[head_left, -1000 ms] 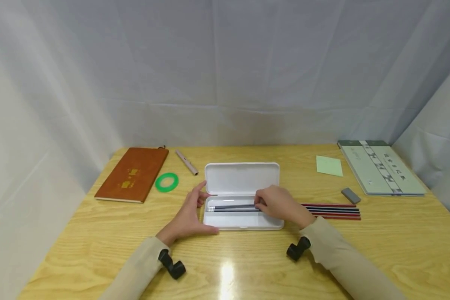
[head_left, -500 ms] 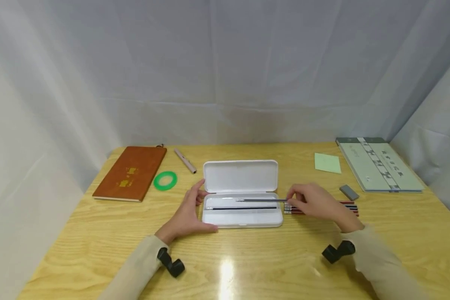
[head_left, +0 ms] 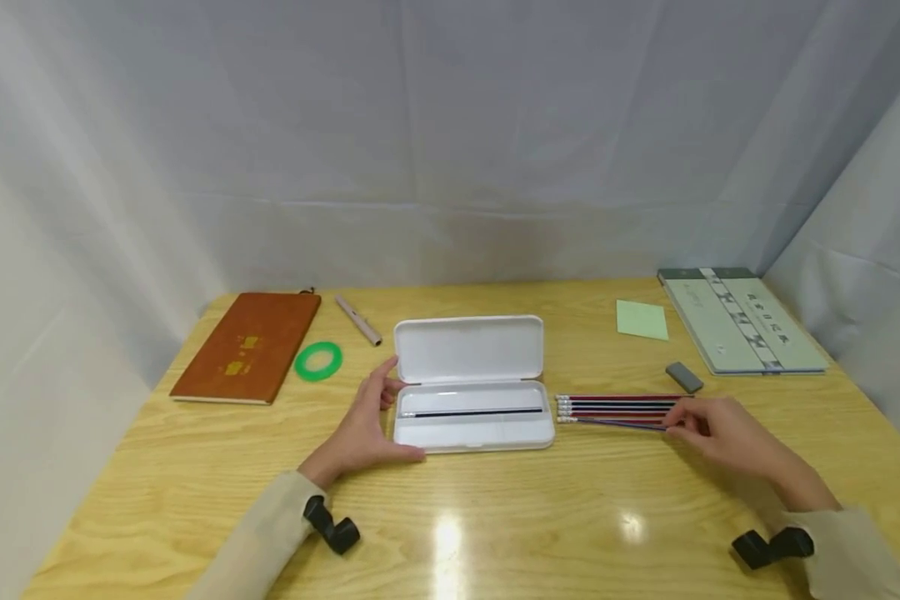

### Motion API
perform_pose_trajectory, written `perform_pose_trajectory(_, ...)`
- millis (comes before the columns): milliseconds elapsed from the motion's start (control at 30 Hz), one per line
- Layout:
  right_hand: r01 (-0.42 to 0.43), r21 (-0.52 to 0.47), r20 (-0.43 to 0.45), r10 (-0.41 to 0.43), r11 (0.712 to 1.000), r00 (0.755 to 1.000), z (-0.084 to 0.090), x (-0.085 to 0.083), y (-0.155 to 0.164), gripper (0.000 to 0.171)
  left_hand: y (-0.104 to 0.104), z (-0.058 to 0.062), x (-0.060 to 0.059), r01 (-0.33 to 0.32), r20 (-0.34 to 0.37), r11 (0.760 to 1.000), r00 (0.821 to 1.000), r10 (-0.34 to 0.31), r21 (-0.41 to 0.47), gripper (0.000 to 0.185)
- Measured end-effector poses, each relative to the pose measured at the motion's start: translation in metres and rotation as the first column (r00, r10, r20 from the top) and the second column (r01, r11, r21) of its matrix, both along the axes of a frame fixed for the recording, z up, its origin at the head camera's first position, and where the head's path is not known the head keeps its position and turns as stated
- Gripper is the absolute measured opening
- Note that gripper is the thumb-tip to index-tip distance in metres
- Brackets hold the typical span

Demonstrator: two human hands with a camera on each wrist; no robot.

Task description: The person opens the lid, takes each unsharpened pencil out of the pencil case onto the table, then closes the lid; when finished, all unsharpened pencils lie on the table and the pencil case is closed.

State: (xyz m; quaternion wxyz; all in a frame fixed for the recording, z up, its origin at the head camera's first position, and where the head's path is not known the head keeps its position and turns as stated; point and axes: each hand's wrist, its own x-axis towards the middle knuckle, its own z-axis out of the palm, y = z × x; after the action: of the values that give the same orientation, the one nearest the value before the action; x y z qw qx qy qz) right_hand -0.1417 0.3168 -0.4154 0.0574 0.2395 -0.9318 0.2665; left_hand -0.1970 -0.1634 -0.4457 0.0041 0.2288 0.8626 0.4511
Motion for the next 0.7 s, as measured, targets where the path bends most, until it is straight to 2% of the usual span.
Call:
perform_pose_trajectory(133, -0.005, 0.003, 0.023, 0.005, 1.000, 1.000, -0.006, 0.000, 0.000, 0.015, 0.000, 0.001, 0.000, 0.002, -0.001, 1.000, 1.000, -0.002, 0.004, 0.128)
perform_pose_trajectory(300, 0.051, -0.002, 0.054, -0.051, 0.999, 0.997, -0.010, -0.004, -0.003, 0.017, 0.000, 0.000, 0.000, 0.002, 0.000, 1.000, 1.000, -0.002, 0.006, 0.128)
perform_pose_trajectory(400, 0.063, 0.007, 0.044, -0.063, 0.998, 0.997, -0.009, -0.007, -0.002, 0.019, 0.000, -0.001, 0.000, 0.003, 0.001, 1.000, 1.000, -0.003, 0.007, 0.128)
perform_pose_trajectory(567, 0.022, 0.006, 0.001, -0.022, 1.000, 1.000, 0.000, -0.013, -0.004, 0.021, 0.000, -0.002, -0.001, 0.004, -0.006, 1.000, 1.000, -0.004, 0.003, 0.128)
perform_pose_trajectory(700, -0.039, -0.011, -0.007, 0.039, 0.999, 0.999, 0.008, -0.026, -0.022, 0.017, -0.002, -0.002, 0.000, -0.001, -0.014, 1.000, 1.000, 0.001, 0.005, 0.128)
